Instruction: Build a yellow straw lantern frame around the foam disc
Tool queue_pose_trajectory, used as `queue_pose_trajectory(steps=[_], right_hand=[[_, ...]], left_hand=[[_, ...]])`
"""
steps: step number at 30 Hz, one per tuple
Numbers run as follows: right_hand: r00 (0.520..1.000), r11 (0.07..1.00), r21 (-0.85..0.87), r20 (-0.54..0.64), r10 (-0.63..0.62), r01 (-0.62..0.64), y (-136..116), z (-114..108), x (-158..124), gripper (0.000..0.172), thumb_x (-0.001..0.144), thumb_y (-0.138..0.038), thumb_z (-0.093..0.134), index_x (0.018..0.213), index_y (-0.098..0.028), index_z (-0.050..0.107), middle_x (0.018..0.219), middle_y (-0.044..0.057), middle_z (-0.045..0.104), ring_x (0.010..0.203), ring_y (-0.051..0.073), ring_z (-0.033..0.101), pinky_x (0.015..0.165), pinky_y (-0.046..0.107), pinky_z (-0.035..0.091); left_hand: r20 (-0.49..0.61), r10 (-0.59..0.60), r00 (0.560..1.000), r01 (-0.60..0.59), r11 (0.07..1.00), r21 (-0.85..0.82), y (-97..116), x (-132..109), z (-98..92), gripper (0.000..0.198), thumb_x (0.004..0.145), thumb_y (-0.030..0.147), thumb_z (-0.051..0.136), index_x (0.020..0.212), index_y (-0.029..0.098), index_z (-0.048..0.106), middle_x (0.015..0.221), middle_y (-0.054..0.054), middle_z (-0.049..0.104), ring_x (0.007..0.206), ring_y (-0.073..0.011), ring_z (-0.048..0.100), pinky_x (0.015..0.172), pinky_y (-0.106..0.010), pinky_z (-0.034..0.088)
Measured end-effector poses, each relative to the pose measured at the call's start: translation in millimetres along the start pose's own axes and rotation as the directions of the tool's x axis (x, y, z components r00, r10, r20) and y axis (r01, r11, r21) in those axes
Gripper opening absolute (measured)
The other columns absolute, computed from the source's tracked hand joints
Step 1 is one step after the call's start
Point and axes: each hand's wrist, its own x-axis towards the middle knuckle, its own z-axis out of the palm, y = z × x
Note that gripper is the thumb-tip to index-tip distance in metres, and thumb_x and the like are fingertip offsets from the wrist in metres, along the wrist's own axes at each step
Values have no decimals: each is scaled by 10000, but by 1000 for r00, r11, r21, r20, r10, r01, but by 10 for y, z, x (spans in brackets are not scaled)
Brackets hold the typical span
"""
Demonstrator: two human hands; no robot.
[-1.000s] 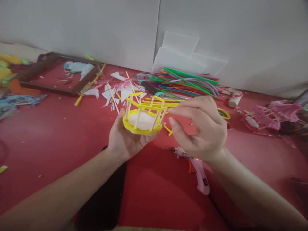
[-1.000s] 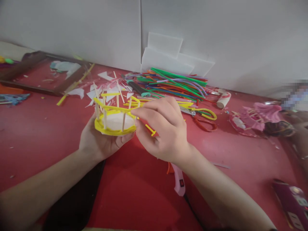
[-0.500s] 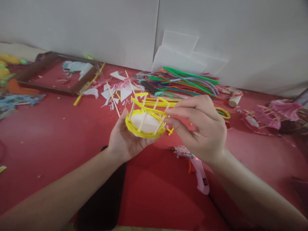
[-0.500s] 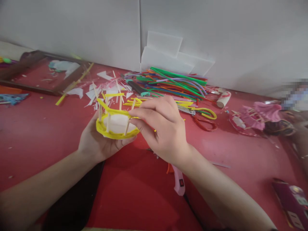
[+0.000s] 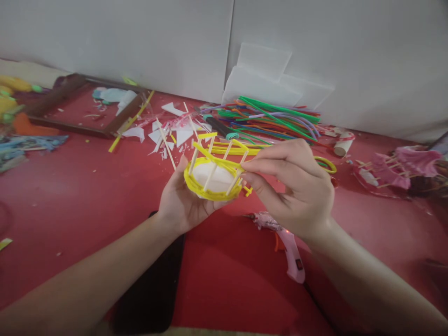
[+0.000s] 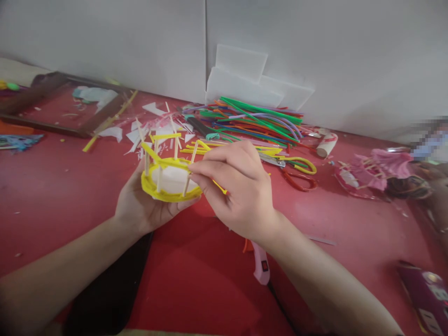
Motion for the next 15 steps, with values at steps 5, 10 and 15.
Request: queue_pose_trajectory(steps=[5,10,15], right_hand=[[993,992,50,-31,115,-114,-41,-117,45,245,931,-202,702,1171,-253,709,1082,48,764,993,218,710,839,403,571],[845,876,-190,237,479,-443,-126,-554,-96,151,955,-349,651,863,-237,693,799,1,705,706,162,641,634,309,485],[376,731,-507,635,675,-457,-242,-760,-726,333,858,-384,702,618,-229,531,553,-9,580,437,145,483,466,285,308]], left_hand=[[6,-13,1000,13,999,-46,22,-21,-26,608,1017,505,439,1480,122,527,1154,-153,801,1030,-343,782,874,-493,654],[-126,-25,992,14,996,-90,54,-27,-61,612,940,505,474,1409,124,569,1171,-179,790,1114,-424,740,848,-613,632],[-188,-12,982,-2,997,-71,44,4,-16,589,849,368,511,1387,136,573,1039,-142,821,1043,-400,767,953,-668,574]])
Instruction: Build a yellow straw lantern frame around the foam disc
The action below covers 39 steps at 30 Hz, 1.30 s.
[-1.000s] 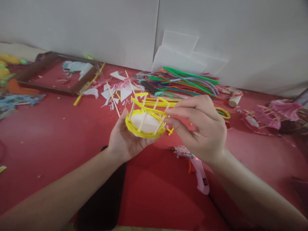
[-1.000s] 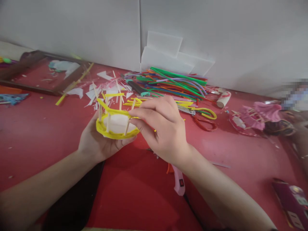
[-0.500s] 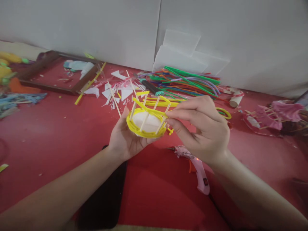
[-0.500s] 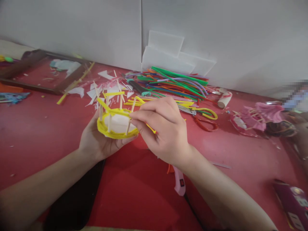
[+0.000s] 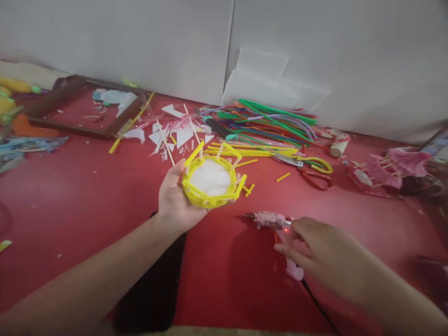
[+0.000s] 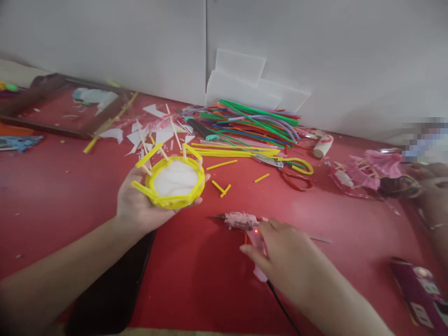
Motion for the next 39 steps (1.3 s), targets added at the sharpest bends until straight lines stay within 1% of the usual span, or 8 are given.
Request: queue_pose_trajectory(steps=[4,10,15,21,26,29,35,39], right_hand=[[984,983,54,10,177,-177,109,356,-167,246,889,-379,634,715,-233,540,651,19,655,531,187,603,498,277,370],[962,971,125,-160,220,-202,193,544,-174,181,825,-337,602,715,-254,485,606,-14,603,503,178,558,488,276,339],[842,897,306,-343,418,-321,290,483,-110,207,739,-370,645,809,-267,479,608,-34,578,509,186,556,491,297,402],[809,793,572,-356,468,-207,364,295,3,156,760,-364,684,835,-234,642,594,-21,617,458,174,554,424,291,451],[765,703,697,-373,525,-143,232,395,72,194,740,-396,742,669,-230,673,581,9,648,518,193,611,445,284,501],[750,731,672,-420,511,-121,103,524,101,220,736,-410,756,652,-225,674,579,12,643,529,186,598,489,297,508],[824,705,701,-459,332,107,123,672,67,166,814,-323,722,707,-199,695,602,23,655,526,181,621,485,290,535],[830,872,436,-554,67,221,130,647,-34,103,849,-241,673,747,-229,684,628,19,676,490,176,622,442,278,541]], left_hand=[[101,22,995,-22,1000,-9,-25,3,-9,620,821,363,528,1400,147,584,1042,-133,826,1032,-385,773,989,-616,579],[174,17,985,-19,1000,9,-16,16,-76,644,848,373,527,1454,158,568,1100,-137,818,1089,-392,754,963,-581,600],[84,13,996,-15,999,28,-27,9,-29,623,968,452,471,1491,116,521,1065,-142,819,1052,-371,765,879,-524,638],[132,-71,989,61,995,73,2,-1,-59,663,984,533,464,1517,139,475,1127,-169,801,1094,-391,756,863,-540,634],[155,-155,976,139,984,112,27,4,-86,613,937,499,494,1438,150,550,1180,-180,786,1133,-416,739,864,-560,629],[101,-167,981,157,982,100,20,8,-44,524,914,432,504,1330,140,630,1065,-158,813,1020,-397,778,811,-557,646],[89,-159,983,142,975,173,-3,-3,9,473,1013,459,408,1207,128,684,1055,-167,815,990,-404,785,688,-507,666],[171,-116,978,85,980,179,-13,-15,0,511,1046,476,363,1319,133,626,1107,-167,808,1031,-391,778,760,-498,660]])
